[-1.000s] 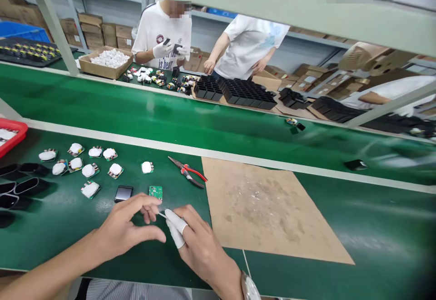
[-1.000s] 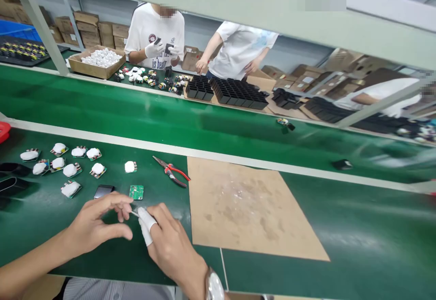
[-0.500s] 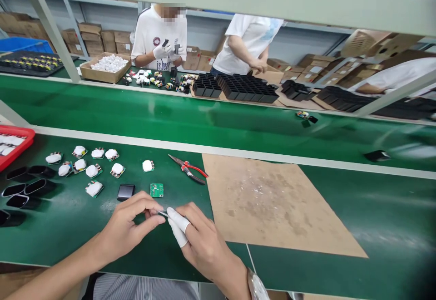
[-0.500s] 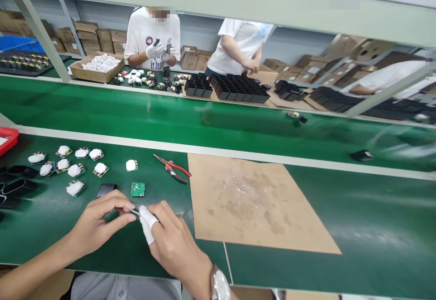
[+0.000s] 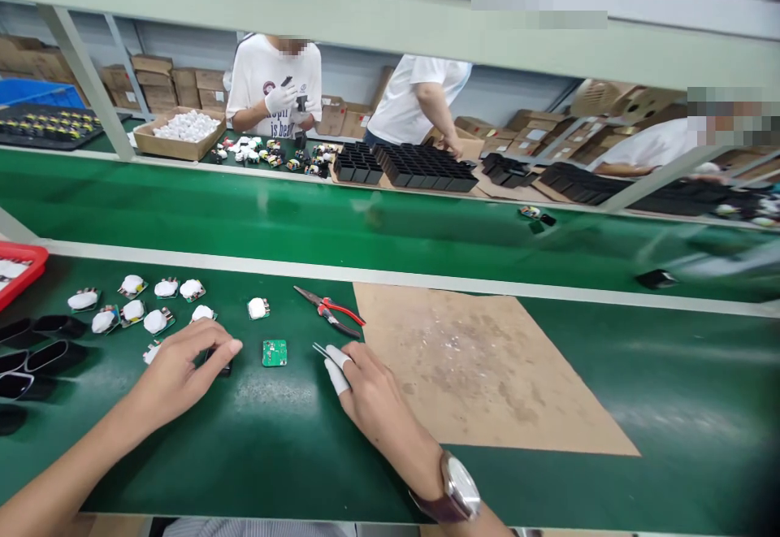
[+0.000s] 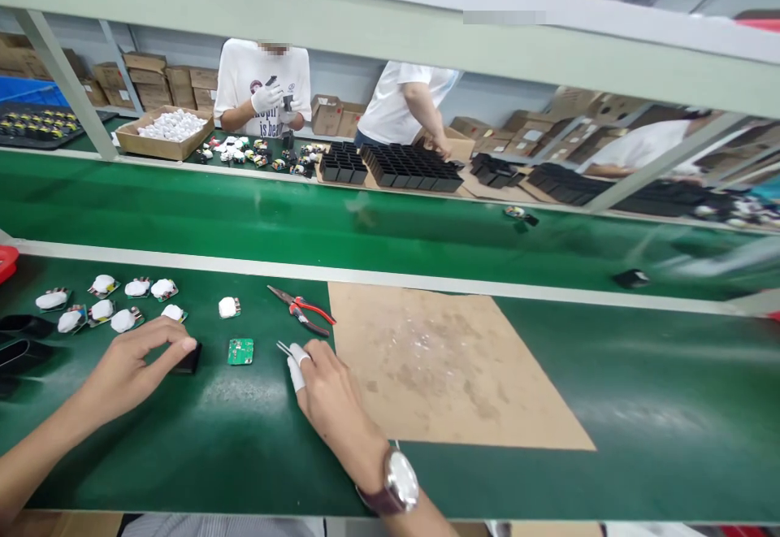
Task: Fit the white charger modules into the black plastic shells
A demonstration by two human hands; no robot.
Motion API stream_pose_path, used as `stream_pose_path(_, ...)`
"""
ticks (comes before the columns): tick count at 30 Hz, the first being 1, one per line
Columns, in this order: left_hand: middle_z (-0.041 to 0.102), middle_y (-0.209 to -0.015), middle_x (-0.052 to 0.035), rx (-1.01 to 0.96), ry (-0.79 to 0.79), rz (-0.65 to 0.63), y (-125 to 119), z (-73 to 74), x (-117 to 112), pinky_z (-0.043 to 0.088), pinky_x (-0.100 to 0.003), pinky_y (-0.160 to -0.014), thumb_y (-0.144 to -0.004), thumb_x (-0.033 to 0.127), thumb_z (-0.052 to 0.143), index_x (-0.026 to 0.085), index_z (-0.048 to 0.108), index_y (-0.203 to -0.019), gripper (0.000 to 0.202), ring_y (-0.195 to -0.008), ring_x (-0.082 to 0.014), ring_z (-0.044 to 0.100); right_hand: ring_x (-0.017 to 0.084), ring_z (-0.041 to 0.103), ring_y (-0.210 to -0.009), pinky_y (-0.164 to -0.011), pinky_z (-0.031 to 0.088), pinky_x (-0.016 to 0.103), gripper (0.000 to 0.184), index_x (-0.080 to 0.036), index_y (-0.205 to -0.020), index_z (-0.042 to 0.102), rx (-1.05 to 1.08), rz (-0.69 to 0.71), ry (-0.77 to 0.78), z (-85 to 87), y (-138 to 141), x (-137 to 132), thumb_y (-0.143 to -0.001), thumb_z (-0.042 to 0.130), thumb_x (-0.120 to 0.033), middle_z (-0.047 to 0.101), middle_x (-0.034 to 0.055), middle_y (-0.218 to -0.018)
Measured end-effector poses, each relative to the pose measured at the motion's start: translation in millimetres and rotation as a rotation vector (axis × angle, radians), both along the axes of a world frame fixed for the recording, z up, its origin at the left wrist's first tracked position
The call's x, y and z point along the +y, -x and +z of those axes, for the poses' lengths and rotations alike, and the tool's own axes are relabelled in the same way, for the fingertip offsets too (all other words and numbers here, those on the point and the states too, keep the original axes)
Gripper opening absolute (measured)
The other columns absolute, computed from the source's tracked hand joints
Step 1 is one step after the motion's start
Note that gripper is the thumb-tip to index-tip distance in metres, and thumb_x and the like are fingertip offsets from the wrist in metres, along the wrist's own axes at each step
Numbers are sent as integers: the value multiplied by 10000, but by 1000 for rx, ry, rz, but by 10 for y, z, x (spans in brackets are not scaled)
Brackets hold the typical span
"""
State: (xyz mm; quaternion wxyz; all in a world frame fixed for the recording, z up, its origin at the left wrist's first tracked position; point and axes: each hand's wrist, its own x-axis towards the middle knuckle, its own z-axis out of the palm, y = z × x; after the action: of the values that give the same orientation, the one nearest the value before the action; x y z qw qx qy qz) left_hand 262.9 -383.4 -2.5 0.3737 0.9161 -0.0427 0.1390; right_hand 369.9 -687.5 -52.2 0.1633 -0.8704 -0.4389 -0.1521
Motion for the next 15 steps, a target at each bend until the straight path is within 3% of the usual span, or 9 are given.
stream_pose_path(2,718,-1080,-54,20,-182,-113,-41,-50,95,543,-353,-907,-1031,409,650,223,725,-1103,213,-1015,-229,665,280,680,-877,-734,617,418,242,-165,-1107,689,-19,-42,87,-54,-167,88,-1038,459,-133,698,132,-992)
stream_pose_path(4,687,-1277,-84,46,-352,-184,-78,-123,142,539,-414,-994,-961,439,741,245,665,-1331,424,-1192,-288,627,295,700,-911,-749,619,422,237,-150,-1122,700,-24,-63,128,-91,-319,216,-1052,474,-163,717,151,-1015)
stream_pose_path(7,685,-1314,-106,91,-498,-233,-113,-229,170,530,-469,-1024,-957,363,728,241,589,-1462,538,-1212,-319,621,281,726,-908,-705,614,376,212,-147,-1130,709,-28,-77,135,-131,-482,388,-1043,516,-162,724,168,-1086)
stream_pose_path(10,713,-1233,-105,90,-455,-233,-118,-287,194,545,-461,-1001,-1019,312,637,238,599,-1448,436,-1138,-300,653,262,738,-859,-685,616,364,217,-146,-1137,711,-44,-96,141,-149,-511,460,-1047,515,-165,714,181,-1142)
stream_pose_path(15,688,-1218,-71,-12,-138,-173,-82,-363,226,593,-371,-957,-1060,331,612,298,543,-1457,404,-1110,-233,683,295,722,-1016,-869,640,448,291,-162,-1296,655,2,51,38,-70,-369,510,-1082,534,-318,706,146,-1156)
